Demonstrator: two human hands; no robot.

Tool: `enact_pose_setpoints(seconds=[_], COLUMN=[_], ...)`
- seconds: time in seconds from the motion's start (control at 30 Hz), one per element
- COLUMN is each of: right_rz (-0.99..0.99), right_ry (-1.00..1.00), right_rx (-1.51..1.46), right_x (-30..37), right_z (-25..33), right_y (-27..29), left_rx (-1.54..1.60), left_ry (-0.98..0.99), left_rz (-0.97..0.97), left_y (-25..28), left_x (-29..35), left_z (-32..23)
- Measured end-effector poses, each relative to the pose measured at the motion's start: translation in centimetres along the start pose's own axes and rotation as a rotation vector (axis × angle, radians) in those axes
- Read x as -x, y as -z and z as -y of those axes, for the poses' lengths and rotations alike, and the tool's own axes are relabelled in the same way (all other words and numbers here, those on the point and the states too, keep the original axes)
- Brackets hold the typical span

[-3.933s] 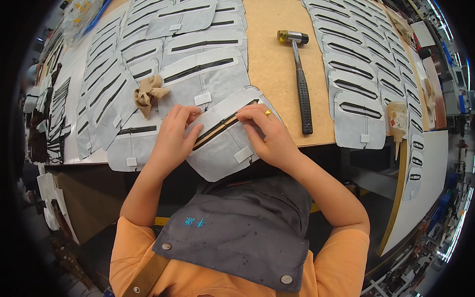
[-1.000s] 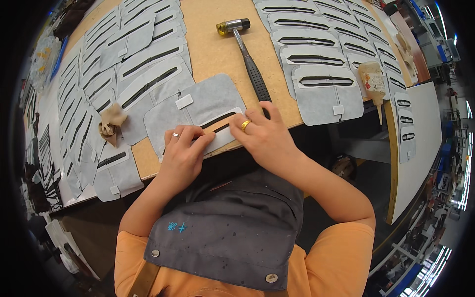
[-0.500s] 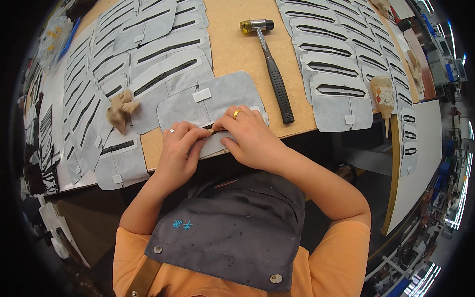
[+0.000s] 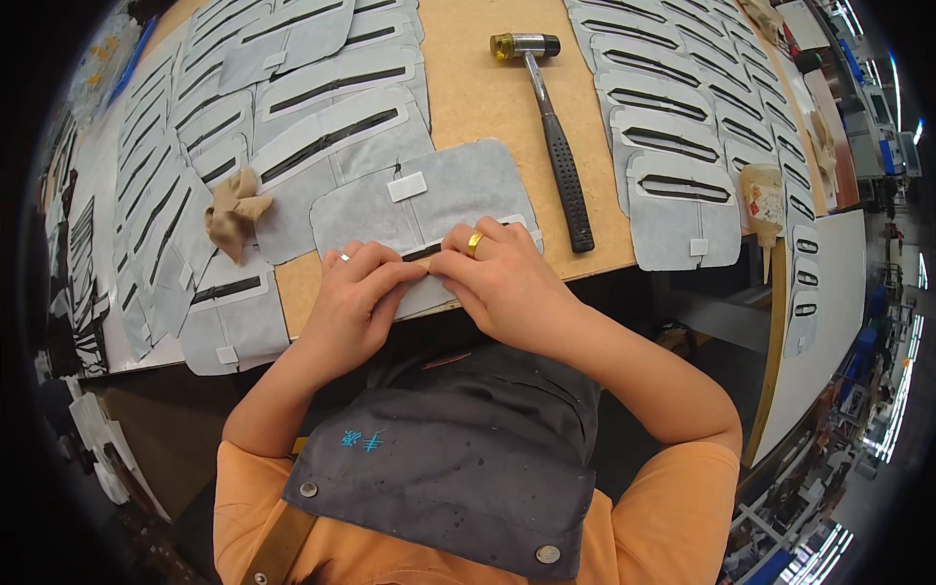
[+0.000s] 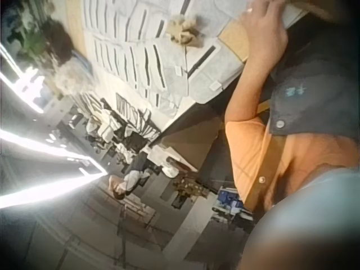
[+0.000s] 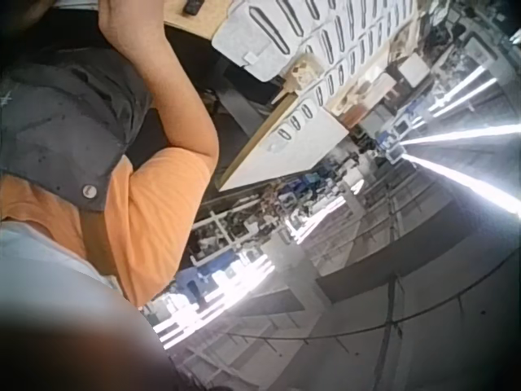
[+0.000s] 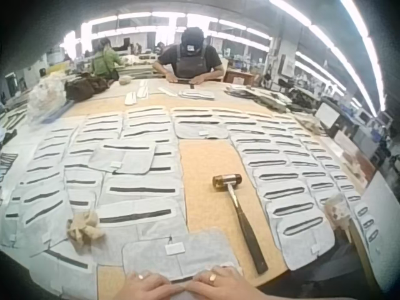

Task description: Assembling small faux leather pouches by aligning panels, applying adhesive, and securing elements with a mallet.

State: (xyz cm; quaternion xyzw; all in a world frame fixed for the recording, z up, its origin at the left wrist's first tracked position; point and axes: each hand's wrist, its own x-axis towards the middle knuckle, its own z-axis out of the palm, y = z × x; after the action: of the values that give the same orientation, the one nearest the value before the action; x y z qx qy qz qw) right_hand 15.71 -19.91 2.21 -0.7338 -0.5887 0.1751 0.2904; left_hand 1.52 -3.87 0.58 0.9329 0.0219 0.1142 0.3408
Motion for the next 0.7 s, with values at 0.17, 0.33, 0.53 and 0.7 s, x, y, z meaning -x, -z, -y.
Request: enact_pose_setpoints(seconds=[0.17,0.33,0.53,0.7], right_rz=[-0.026,-0.098,-0.15,-0.164], right_ry=[0.157,-0.014,0.171,0.078], right_rx=[0.279,0.2,0.436,0.5], right_x=[0.6,0.7,1.9,2.4], right_z=[0.4,0.2,0.1,-0.3], right_y=[-0.7,-0.6,-0.9,1.0], left_rx=[-0.187,-0.138,-0.049,-0.09], left_ry=[-0.154,-0.116,-0.069,-0.061], left_rz=[0.008,0.016,0.018,-0.062], left_y=[0.1,-0.1,-0.1,-0.8], left_x=[0.2,0.2,0.0,0.6], left_z=[0.0,0.3,0.1,0.1])
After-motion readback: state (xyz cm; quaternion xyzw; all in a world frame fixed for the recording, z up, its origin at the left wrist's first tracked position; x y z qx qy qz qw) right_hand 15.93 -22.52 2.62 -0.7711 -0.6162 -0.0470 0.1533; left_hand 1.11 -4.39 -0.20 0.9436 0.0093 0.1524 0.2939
